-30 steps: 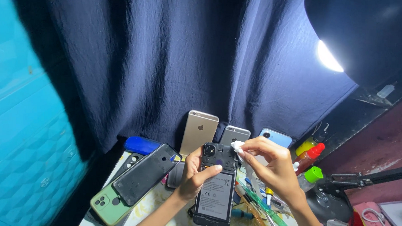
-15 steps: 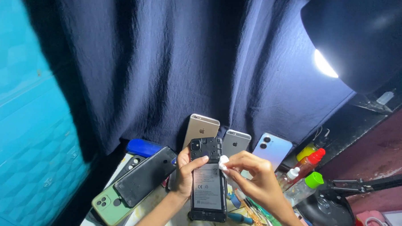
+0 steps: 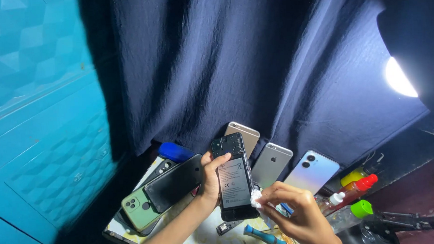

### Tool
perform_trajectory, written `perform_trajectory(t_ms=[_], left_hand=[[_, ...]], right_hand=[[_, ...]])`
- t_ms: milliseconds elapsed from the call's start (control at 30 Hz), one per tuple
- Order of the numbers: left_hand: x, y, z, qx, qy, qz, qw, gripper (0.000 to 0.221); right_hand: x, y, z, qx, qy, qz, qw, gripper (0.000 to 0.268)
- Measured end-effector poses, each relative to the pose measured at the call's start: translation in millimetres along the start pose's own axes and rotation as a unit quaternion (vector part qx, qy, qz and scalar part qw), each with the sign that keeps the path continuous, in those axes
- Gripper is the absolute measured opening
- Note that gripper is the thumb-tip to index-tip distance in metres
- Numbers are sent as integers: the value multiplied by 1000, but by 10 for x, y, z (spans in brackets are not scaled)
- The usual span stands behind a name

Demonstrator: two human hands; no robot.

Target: Cleaning the internal parts of a disassembled smartphone using a cloth and a toothbrush on a repair bench.

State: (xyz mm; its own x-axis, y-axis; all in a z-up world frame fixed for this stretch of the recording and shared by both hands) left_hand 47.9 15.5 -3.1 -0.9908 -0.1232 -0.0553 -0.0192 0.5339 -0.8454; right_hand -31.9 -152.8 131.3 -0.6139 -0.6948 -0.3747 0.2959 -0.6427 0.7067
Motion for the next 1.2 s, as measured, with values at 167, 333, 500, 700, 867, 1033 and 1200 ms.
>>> perform_trajectory(t_ms=[167,333,500,700,867,1033,1200], left_hand=[[39,-45,-141,-34,17,-28,999,29],[-13,5,-188,-19,-49,-81,995,12],[153,-187,-126,15,112,-113,987,36],[261,-537,-180,29,162,-115,980,41],[337,-870,-246,0,134,-162,978,34],[198,-949,-3,2,138,-155,978,35],[140,-794,58,-7,107,-243,964,31]], right_hand=[[-26,30,61,-38,-5,-8,999,11],[-25,112,239,-44,-7,52,998,10],[125,421,295,37,16,-78,996,10],[248,573,-19,-52,-104,-161,980,55],[236,643,202,15,-25,-169,985,24],[255,532,260,155,80,-194,965,16],[245,200,254,227,170,-213,935,14]])
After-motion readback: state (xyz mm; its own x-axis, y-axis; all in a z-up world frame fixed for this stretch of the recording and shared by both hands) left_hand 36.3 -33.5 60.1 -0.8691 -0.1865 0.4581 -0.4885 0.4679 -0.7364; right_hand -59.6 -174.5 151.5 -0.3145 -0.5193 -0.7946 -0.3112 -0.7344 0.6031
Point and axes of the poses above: each hand's wrist, its own x-axis away from the middle knuckle, its own y-axis out of the back of the hand, z = x × y, the point moved 5 cm from there along -x, towards the middle knuckle, and after that the axes turned 5 degrees about z, right-handed, at the moved point
